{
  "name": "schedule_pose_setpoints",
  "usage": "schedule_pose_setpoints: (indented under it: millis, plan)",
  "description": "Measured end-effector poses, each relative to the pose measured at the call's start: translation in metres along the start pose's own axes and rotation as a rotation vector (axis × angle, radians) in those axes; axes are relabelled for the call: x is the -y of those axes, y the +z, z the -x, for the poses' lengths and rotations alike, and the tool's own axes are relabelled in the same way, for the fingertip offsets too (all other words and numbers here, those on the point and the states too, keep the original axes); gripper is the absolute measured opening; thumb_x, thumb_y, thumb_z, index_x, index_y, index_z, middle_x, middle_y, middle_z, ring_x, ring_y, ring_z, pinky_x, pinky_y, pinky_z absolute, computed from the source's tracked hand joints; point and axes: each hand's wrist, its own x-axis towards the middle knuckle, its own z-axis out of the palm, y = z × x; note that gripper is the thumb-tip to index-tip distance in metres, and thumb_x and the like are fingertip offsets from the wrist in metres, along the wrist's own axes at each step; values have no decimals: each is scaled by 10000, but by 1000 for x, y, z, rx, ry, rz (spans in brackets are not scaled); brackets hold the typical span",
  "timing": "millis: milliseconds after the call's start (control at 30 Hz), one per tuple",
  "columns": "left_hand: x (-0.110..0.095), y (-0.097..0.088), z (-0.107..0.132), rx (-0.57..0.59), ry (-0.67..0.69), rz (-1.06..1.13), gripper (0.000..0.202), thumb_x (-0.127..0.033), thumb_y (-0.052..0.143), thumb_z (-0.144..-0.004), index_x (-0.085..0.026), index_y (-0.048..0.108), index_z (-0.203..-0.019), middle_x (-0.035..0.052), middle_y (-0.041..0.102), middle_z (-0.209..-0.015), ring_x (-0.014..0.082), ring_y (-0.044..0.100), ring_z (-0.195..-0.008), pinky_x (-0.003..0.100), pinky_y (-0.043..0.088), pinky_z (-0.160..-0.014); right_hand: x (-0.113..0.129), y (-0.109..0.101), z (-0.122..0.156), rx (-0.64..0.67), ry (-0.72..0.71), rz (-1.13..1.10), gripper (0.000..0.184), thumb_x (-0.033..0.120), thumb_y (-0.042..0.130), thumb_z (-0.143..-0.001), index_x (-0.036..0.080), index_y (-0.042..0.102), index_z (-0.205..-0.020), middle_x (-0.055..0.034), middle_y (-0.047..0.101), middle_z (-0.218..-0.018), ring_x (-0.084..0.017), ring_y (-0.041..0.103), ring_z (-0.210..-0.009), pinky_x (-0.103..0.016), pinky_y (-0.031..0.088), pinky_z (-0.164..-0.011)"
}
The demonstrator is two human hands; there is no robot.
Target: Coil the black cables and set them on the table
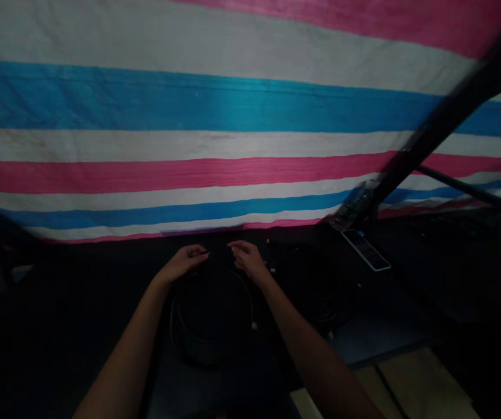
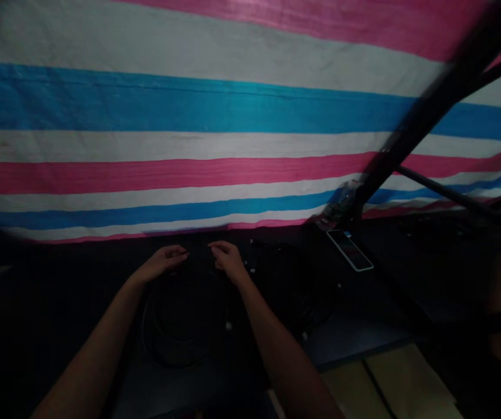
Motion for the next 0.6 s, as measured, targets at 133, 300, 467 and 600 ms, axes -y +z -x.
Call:
schedule_pose_setpoints:
  millis: [133, 300, 467, 600]
  plan:
    - [8, -1, -11, -91, 89, 160, 423, -556, 733, -721, -218, 597, -937, -126, 338, -485, 75, 313, -395, 205, 281, -436, 2, 1, 4, -54, -35, -18, 506, 507, 641, -825, 179, 675, -1209, 143, 284, -481, -70, 192, -400, -208, 202, -392]
    - [11, -1, -13, -36, 63, 213, 364, -503, 765, -733, -215, 616, -898, -110, 370, -506, 64, 284, -405, 200, 227, -427, 8, -7, 7, 43, 40, -23, 457, 477, 728, -794, 152, 732, -1116, 142, 320, -420, -59, 209, -351, -208, 153, -351]
    - [10, -11, -6, 141, -78, 214, 365, -446, 837, -704, -189, 645, -877, -120, 354, -515, 45, 246, -412, 187, 218, -421, 15, -13, 9, 221, 188, -74, 411, 438, 805, -748, 154, 763, -1041, 145, 334, -460, -36, 235, -348, -197, 161, -353]
    - [11, -11, -5, 248, -147, 227, 367, -410, 861, -695, -174, 638, -868, -128, 333, -478, 39, 200, -416, 179, 179, -416, 19, -12, 13, 345, 262, -114, 458, 415, 822, -760, 136, 766, -1119, 130, 386, -482, -30, 261, -363, -197, 168, -366]
